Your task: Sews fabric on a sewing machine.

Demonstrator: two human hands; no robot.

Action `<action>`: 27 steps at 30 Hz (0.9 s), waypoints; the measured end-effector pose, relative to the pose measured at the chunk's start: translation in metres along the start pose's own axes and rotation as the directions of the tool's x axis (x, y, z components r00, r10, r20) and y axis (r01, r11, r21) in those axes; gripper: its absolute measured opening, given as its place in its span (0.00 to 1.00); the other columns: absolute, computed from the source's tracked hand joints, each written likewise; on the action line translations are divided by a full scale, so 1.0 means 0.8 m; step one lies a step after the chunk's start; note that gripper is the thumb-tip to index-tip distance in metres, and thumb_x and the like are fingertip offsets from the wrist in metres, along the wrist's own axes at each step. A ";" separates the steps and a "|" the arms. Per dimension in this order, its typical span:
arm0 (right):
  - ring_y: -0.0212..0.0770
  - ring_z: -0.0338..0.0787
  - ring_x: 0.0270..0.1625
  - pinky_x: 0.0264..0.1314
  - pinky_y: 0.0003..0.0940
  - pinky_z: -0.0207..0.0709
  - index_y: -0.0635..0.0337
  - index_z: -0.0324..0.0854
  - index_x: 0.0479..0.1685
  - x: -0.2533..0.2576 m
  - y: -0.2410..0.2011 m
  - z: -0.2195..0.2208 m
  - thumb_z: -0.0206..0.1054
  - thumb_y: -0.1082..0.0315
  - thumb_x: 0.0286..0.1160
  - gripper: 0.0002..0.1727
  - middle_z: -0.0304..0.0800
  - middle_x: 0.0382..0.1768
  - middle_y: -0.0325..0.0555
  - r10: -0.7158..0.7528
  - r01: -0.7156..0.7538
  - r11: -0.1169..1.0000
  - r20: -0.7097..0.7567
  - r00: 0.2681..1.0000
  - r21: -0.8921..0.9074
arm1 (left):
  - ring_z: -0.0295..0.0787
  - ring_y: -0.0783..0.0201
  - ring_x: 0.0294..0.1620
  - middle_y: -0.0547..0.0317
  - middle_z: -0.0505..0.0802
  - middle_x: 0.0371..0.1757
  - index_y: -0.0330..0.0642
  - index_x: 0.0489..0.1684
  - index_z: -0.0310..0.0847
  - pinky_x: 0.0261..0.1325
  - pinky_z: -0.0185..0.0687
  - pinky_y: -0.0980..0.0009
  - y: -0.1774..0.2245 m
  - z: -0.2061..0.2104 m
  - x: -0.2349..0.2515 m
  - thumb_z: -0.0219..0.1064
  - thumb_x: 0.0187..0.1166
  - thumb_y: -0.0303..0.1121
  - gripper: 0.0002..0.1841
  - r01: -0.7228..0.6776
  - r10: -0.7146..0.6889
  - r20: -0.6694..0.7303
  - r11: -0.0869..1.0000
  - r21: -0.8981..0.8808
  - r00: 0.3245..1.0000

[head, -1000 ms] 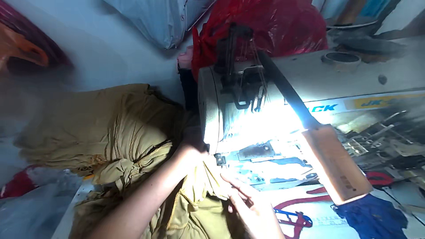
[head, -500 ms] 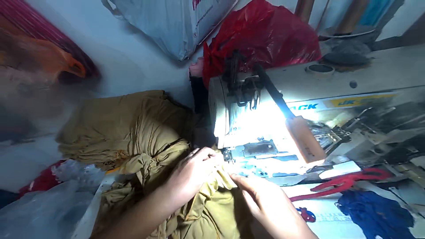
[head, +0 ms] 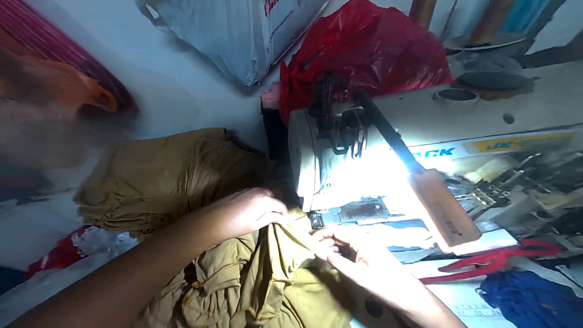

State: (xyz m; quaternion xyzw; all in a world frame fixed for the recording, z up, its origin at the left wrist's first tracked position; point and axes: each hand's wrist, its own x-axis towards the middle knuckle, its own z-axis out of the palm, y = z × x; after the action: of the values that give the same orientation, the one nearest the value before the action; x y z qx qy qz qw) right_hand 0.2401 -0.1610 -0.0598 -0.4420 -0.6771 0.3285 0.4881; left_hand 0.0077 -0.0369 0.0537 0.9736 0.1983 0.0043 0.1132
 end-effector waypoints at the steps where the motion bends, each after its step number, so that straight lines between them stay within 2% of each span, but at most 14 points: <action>1: 0.21 0.91 0.43 0.50 0.18 0.86 0.52 0.89 0.52 0.000 0.001 0.001 0.69 0.60 0.78 0.11 0.94 0.40 0.29 0.004 -0.004 1.000 -0.020 1.000 0.005 | 0.90 0.70 0.41 0.64 0.94 0.36 0.47 0.42 0.94 0.50 0.85 0.67 -0.003 0.002 0.000 0.61 0.87 0.36 0.13 -0.034 0.034 -0.009 0.999 -0.025 0.999; 3: 0.21 0.91 0.42 0.48 0.17 0.86 0.51 0.91 0.49 0.002 0.002 0.003 0.70 0.60 0.77 0.10 0.95 0.40 0.29 -0.017 0.016 1.000 -0.056 0.998 -0.018 | 0.87 0.75 0.43 0.66 0.93 0.37 0.43 0.35 0.92 0.50 0.81 0.75 -0.012 0.006 0.000 0.61 0.85 0.35 0.13 -0.154 0.146 -0.072 0.979 -0.133 0.987; 5: 0.19 0.90 0.41 0.47 0.15 0.85 0.49 0.93 0.45 0.005 0.003 0.003 0.71 0.59 0.77 0.08 0.94 0.39 0.27 -0.051 0.048 0.998 -0.056 0.997 -0.050 | 0.86 0.77 0.56 0.63 0.95 0.49 0.38 0.34 0.92 0.61 0.79 0.80 -0.006 -0.002 -0.002 0.61 0.83 0.31 0.13 -0.243 0.223 -0.100 0.921 -0.305 0.970; 6: 0.17 0.89 0.41 0.47 0.14 0.83 0.48 0.93 0.42 0.006 0.002 0.001 0.71 0.59 0.77 0.08 0.94 0.38 0.26 -0.056 0.054 0.997 -0.032 0.998 -0.060 | 0.86 0.79 0.58 0.63 0.94 0.51 0.38 0.33 0.91 0.63 0.80 0.82 0.001 -0.009 -0.003 0.60 0.83 0.30 0.13 -0.239 0.225 -0.080 0.899 -0.367 0.971; 7: 0.17 0.88 0.41 0.46 0.14 0.82 0.47 0.93 0.41 0.007 0.000 0.000 0.70 0.59 0.77 0.08 0.93 0.38 0.25 -0.061 0.061 0.996 0.004 0.998 -0.059 | 0.85 0.82 0.54 0.66 0.92 0.48 0.39 0.33 0.90 0.58 0.80 0.85 0.008 -0.015 -0.004 0.58 0.83 0.30 0.13 -0.220 0.217 -0.054 0.886 -0.409 0.975; 8: 0.17 0.87 0.41 0.46 0.14 0.81 0.47 0.93 0.39 0.008 -0.001 -0.002 0.70 0.58 0.77 0.08 0.92 0.37 0.26 -0.067 0.069 0.996 0.039 0.997 -0.051 | 0.83 0.84 0.44 0.70 0.89 0.39 0.41 0.31 0.87 0.47 0.78 0.88 0.014 -0.018 -0.003 0.57 0.83 0.30 0.13 -0.189 0.197 -0.027 0.877 -0.441 0.980; 10: 0.18 0.85 0.41 0.45 0.13 0.80 0.50 0.92 0.37 0.008 -0.005 -0.002 0.71 0.56 0.77 0.10 0.89 0.37 0.28 -0.108 0.109 0.994 0.075 0.991 -0.015 | 0.72 0.85 0.27 0.72 0.78 0.24 0.43 0.23 0.79 0.28 0.64 0.88 0.023 -0.021 0.001 0.55 0.84 0.31 0.15 -0.143 0.170 0.021 0.883 -0.446 0.985; 11: 0.18 0.85 0.41 0.45 0.13 0.80 0.52 0.91 0.35 0.007 -0.007 -0.001 0.72 0.57 0.77 0.10 0.89 0.37 0.30 -0.129 0.128 0.992 0.061 0.990 0.009 | 0.70 0.84 0.24 0.72 0.75 0.21 0.43 0.22 0.78 0.25 0.61 0.87 0.027 -0.023 0.003 0.56 0.85 0.32 0.16 -0.147 0.171 0.021 0.898 -0.414 0.985; 14: 0.22 0.89 0.46 0.49 0.17 0.84 0.52 0.90 0.33 0.000 -0.015 0.003 0.72 0.60 0.77 0.09 0.92 0.42 0.32 -0.192 0.193 0.981 -0.032 0.981 0.035 | 0.75 0.84 0.26 0.71 0.81 0.24 0.44 0.29 0.87 0.29 0.69 0.87 0.030 -0.023 0.006 0.60 0.84 0.34 0.13 -0.251 0.250 -0.036 0.933 -0.258 0.967; 17: 0.24 0.90 0.49 0.54 0.20 0.86 0.56 0.90 0.37 -0.006 -0.010 0.001 0.71 0.60 0.79 0.10 0.92 0.41 0.36 -0.200 0.199 0.979 0.029 0.979 0.035 | 0.80 0.83 0.30 0.72 0.87 0.32 0.49 0.36 0.90 0.33 0.75 0.85 0.030 -0.021 0.005 0.66 0.80 0.38 0.08 -0.239 0.240 -0.009 0.961 -0.138 0.971; 19: 0.24 0.90 0.49 0.54 0.20 0.85 0.60 0.90 0.37 -0.010 -0.008 0.003 0.70 0.62 0.80 0.10 0.92 0.41 0.39 -0.180 0.175 0.983 0.085 0.980 0.063 | 0.83 0.81 0.34 0.72 0.89 0.34 0.49 0.35 0.90 0.36 0.80 0.83 0.036 -0.018 0.007 0.68 0.78 0.38 0.07 -0.253 0.254 -0.004 0.960 -0.119 0.967; 23: 0.23 0.88 0.50 0.56 0.20 0.81 0.63 0.89 0.36 -0.019 -0.012 0.010 0.67 0.63 0.83 0.12 0.92 0.39 0.41 -0.251 0.245 0.966 0.066 0.966 0.084 | 0.87 0.73 0.38 0.70 0.88 0.34 0.51 0.34 0.88 0.39 0.85 0.72 0.052 -0.013 0.011 0.67 0.78 0.40 0.07 -0.241 0.238 0.086 0.970 0.020 0.967; 25: 0.24 0.89 0.48 0.54 0.19 0.81 0.64 0.89 0.35 -0.022 -0.011 0.011 0.67 0.64 0.83 0.13 0.92 0.36 0.42 -0.255 0.251 0.964 0.035 0.966 0.085 | 0.87 0.67 0.35 0.66 0.86 0.31 0.49 0.30 0.86 0.35 0.83 0.66 0.051 -0.013 0.015 0.68 0.79 0.42 0.10 -0.215 0.200 0.136 0.971 0.108 0.970; 27: 0.23 0.89 0.47 0.52 0.19 0.82 0.63 0.89 0.34 -0.023 -0.008 0.012 0.67 0.64 0.83 0.13 0.92 0.37 0.41 -0.240 0.235 0.966 0.031 0.970 0.104 | 0.87 0.68 0.34 0.67 0.87 0.31 0.51 0.31 0.86 0.34 0.83 0.64 0.043 -0.014 0.016 0.67 0.81 0.43 0.10 -0.171 0.144 0.168 0.972 0.161 0.975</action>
State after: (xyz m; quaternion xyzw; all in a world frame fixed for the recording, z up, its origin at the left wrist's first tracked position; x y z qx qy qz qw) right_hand 0.2315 -0.1810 -0.0638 -0.3255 -0.7184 0.3106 0.5306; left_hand 0.0325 -0.0603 0.0720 0.9898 0.1104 -0.0800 0.0421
